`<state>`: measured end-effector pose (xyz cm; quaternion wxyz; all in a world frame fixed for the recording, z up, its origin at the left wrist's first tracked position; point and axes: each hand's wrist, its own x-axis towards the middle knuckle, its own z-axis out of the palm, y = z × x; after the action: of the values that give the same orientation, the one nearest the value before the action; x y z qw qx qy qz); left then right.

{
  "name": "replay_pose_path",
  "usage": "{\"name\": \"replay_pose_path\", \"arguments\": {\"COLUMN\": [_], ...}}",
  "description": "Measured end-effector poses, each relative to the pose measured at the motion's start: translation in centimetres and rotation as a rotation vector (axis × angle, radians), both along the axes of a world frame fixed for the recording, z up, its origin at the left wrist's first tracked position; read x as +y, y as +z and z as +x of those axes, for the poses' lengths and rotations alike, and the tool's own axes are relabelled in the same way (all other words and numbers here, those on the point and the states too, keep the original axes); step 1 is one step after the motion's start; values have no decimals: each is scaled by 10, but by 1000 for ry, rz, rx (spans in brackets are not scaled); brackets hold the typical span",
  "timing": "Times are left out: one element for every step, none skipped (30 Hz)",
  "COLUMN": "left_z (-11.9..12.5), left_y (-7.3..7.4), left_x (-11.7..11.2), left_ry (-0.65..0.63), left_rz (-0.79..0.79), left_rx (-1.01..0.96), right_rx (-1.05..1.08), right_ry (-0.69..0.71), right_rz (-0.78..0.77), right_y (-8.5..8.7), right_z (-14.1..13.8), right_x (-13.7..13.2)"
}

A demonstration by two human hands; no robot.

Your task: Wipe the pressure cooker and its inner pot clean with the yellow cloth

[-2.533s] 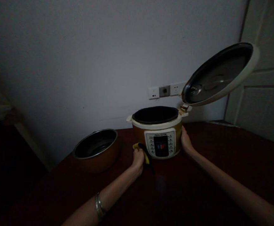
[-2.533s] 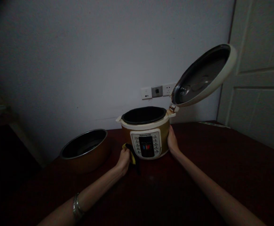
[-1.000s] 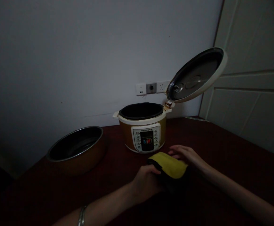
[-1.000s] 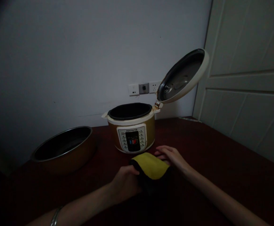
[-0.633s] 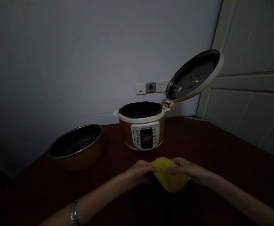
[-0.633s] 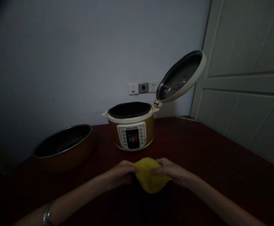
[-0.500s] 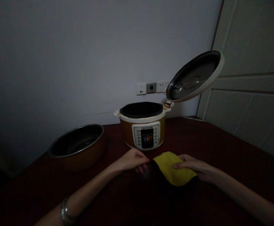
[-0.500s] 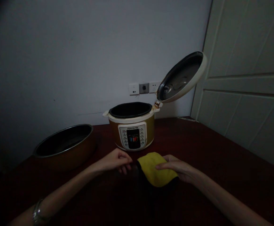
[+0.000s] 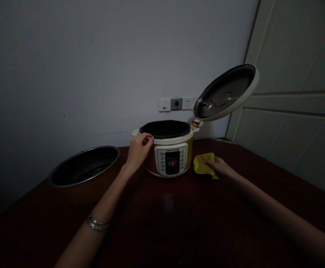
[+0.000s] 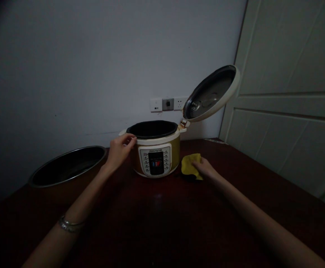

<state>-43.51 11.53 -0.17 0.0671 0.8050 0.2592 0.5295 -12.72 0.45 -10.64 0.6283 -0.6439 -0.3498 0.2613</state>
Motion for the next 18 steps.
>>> {"name": "replay_pose_path", "arguments": {"left_z": [3,4,5,6,6,6,6,6,7,7,8,9,9,10,10,11,11,11], "left_y": [-1,-3,-5,-6,-8,-11,-13,-14,-16,-17,-17,-17,-17,-17,-17,-17,-17,-17], "left_x": [0,0,0,0,1,2,3,3,4,4,4,4,3,3,3,3,3,3], "left_ry": [-5,-15,-29,-47,-64,-75,-81,-83,-83,-83,-83,-82,-79,-75,-71,-69,-67,-66], "left_rz": [54,108,156,196,226,249,267,278,283,283,280,276,270,265,261,257,254,250], "left_rx": [-15,-23,-24,-17,-8,1,7,8,4,-5,-14,-23,-31,-39,-46,-52,-58,-64], "right_rx": [9,22,34,35,34,33,31,32,35,39,46,59,78,104,137,174,210,240], "right_ry": [14,25,29,24,16,2,-16,-38,-58,-74,-85,-93,-100,-107,-113,-118,-119,-115], "right_rz": [-4,-18,-29,-23,-14,-4,8,20,32,41,52,66,84,105,129,155,180,197], "right_y": [-5,-10,-14,-18,-21,-24,-27,-29,-31,-33,-35,-36,-38,-39,-41,-43,-44,-46], "right_z": [-6,-13,-19,-26,-33,-41,-48,-55,-62,-68,-75,-82,-89,-96,-103,-109,-116,-122], "right_x": [6,11,16,19,22,23,24,24,22,21,18,16,13,10,8,6,5,5]}}
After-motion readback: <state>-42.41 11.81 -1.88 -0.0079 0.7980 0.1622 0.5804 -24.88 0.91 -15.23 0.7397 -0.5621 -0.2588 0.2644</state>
